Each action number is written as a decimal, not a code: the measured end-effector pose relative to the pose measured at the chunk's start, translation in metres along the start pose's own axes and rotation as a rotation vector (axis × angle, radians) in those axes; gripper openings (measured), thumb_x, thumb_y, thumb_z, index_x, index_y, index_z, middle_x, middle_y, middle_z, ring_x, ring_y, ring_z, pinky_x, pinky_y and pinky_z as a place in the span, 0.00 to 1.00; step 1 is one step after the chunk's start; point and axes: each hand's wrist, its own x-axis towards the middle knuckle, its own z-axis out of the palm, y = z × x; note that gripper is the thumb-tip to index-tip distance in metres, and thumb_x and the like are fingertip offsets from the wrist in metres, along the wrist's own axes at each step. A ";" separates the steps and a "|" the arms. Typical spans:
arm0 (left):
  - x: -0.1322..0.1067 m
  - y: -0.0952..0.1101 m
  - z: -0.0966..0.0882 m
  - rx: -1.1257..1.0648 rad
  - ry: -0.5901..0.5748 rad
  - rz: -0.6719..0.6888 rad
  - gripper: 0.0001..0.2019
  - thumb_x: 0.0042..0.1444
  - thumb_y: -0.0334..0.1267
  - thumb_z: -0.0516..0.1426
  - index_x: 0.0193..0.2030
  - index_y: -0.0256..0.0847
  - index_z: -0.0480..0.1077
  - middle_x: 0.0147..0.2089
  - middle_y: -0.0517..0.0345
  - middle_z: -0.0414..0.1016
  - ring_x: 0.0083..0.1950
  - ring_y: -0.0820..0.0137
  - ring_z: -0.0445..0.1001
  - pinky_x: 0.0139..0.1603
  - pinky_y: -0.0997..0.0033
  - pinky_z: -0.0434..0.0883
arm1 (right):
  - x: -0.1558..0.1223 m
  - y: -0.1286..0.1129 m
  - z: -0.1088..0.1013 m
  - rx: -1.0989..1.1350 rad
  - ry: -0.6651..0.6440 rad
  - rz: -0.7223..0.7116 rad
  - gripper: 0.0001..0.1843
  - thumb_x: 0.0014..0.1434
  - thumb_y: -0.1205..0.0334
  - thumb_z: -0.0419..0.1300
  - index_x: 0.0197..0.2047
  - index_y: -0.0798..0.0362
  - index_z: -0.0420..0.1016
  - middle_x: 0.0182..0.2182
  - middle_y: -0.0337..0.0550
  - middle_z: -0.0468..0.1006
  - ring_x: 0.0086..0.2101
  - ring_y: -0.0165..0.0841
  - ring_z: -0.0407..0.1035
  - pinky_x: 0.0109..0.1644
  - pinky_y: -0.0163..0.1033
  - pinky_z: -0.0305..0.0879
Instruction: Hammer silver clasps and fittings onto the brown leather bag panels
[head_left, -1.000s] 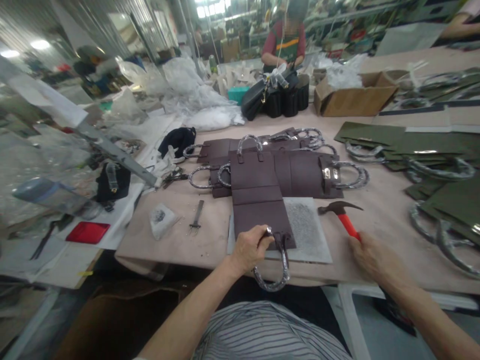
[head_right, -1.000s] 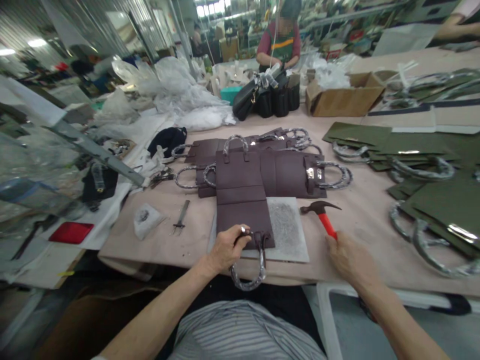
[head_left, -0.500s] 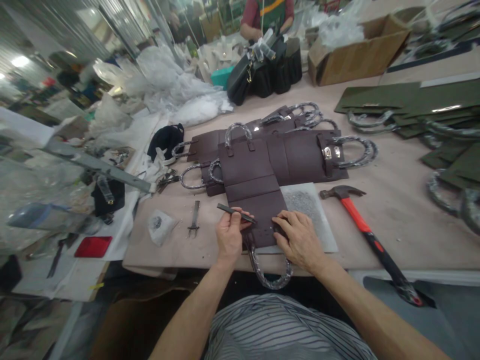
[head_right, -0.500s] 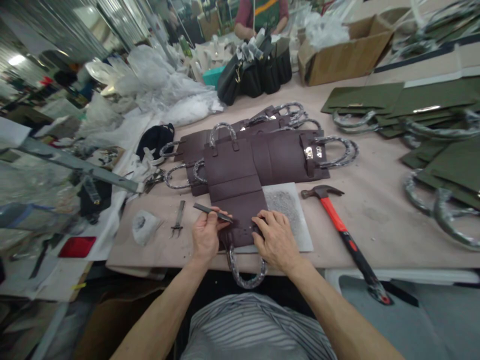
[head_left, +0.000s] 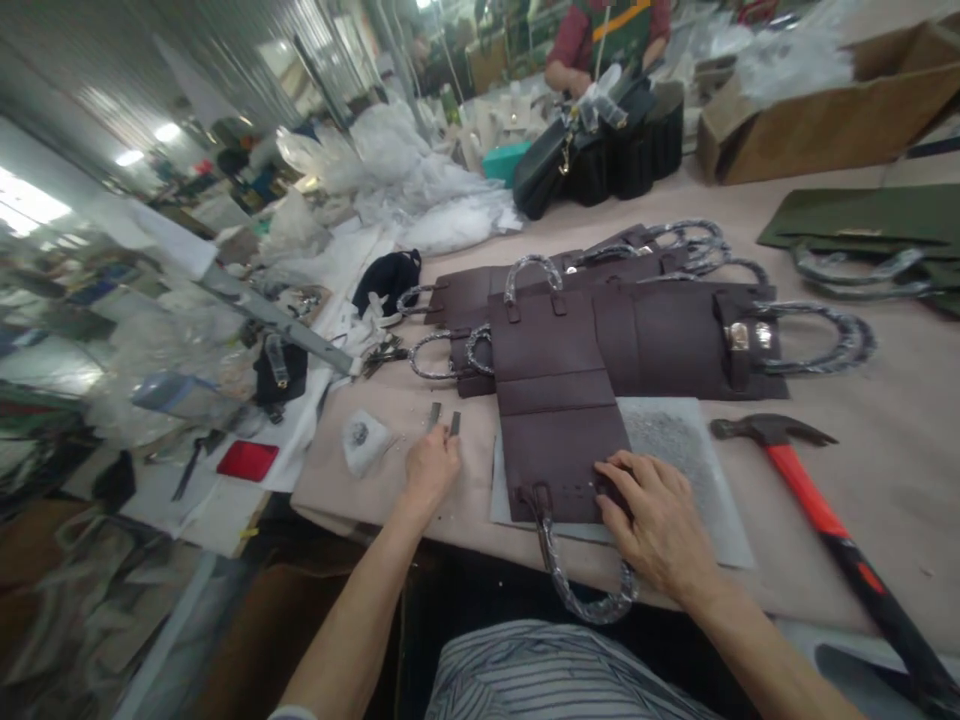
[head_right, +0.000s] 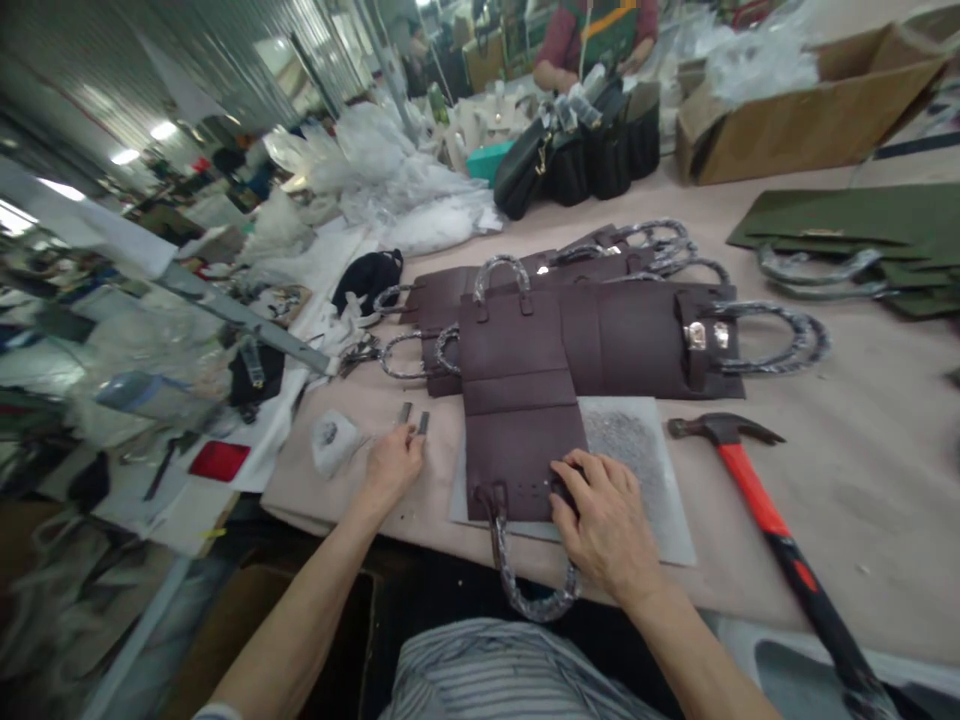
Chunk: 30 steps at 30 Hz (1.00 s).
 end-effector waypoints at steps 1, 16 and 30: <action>0.000 0.000 0.001 0.016 0.010 0.010 0.13 0.64 0.36 0.56 0.51 0.37 0.76 0.43 0.41 0.82 0.44 0.55 0.82 0.44 0.63 0.73 | 0.000 0.001 0.001 -0.012 0.013 -0.013 0.17 0.68 0.57 0.52 0.55 0.55 0.74 0.52 0.54 0.73 0.52 0.50 0.64 0.57 0.56 0.61; 0.007 0.033 0.006 -0.159 -0.203 0.008 0.09 0.57 0.42 0.63 0.37 0.39 0.79 0.38 0.45 0.83 0.44 0.54 0.81 0.44 0.63 0.73 | 0.004 0.006 0.006 -0.055 0.076 -0.085 0.16 0.69 0.56 0.52 0.53 0.53 0.75 0.49 0.52 0.74 0.49 0.48 0.67 0.53 0.54 0.63; 0.000 0.039 -0.007 -0.029 -0.267 0.013 0.14 0.59 0.43 0.58 0.47 0.36 0.75 0.47 0.37 0.81 0.51 0.50 0.80 0.49 0.59 0.74 | 0.004 0.003 0.007 -0.045 0.073 -0.063 0.15 0.68 0.57 0.53 0.53 0.52 0.74 0.49 0.50 0.74 0.49 0.47 0.66 0.54 0.55 0.62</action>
